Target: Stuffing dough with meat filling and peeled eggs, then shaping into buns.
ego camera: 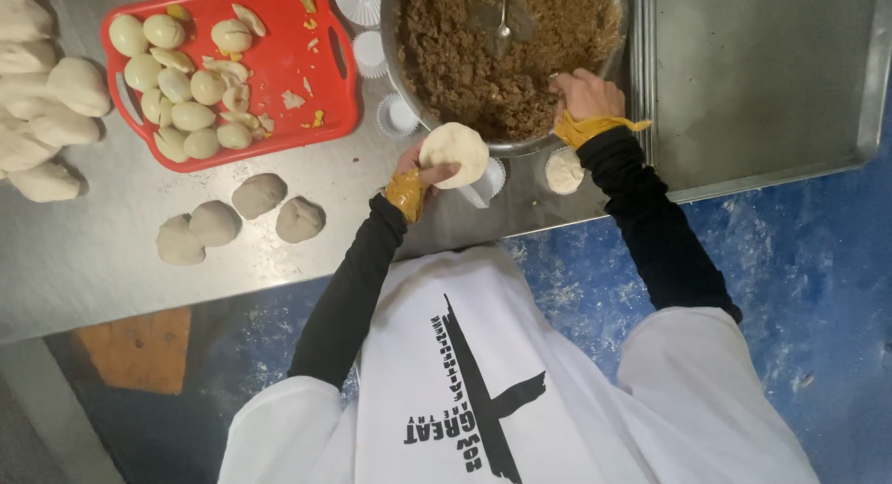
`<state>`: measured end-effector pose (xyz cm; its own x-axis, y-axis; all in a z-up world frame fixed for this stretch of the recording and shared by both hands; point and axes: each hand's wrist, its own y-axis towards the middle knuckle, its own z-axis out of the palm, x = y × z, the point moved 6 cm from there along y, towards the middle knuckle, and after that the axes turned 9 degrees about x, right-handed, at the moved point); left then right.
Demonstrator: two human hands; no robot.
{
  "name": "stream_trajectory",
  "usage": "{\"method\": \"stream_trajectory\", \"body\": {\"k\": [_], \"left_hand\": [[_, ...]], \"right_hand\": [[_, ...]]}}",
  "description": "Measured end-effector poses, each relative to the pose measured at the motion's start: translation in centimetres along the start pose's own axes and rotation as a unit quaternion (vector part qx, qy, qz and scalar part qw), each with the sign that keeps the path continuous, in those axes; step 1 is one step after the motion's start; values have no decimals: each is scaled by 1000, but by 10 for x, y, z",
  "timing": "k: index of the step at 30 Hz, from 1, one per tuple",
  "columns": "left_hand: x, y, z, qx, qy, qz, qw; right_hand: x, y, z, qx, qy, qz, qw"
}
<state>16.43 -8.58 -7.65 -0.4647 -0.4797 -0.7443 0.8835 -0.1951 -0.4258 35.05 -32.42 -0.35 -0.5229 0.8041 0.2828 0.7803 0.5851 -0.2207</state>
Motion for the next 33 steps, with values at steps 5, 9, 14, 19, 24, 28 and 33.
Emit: {"method": "stream_trajectory", "body": {"k": [5,9,14,19,24,28,33], "left_hand": [[-2,2,1,-4,-1,-1,1000],[-2,1,1,-14,-10,-7,1000],[-4,-2,4,-28,-16,-10,999],[-3,0,2,-26,1,-4,1000],[-2,-2,4,-11,-27,10,1000],[1,0,5,0,-54,26,998],[3,2,0,-11,-22,21,999]], "right_hand": [[10,0,4,-33,51,-12,998],[24,-1,5,-29,52,-56,997],[32,-10,-1,-21,72,-73,994],[38,-17,2,-24,78,-109,991],[50,-24,4,-32,39,-140,989],[59,-30,-1,-35,50,-167,984],[62,-34,-1,-11,83,-176,981]]}}
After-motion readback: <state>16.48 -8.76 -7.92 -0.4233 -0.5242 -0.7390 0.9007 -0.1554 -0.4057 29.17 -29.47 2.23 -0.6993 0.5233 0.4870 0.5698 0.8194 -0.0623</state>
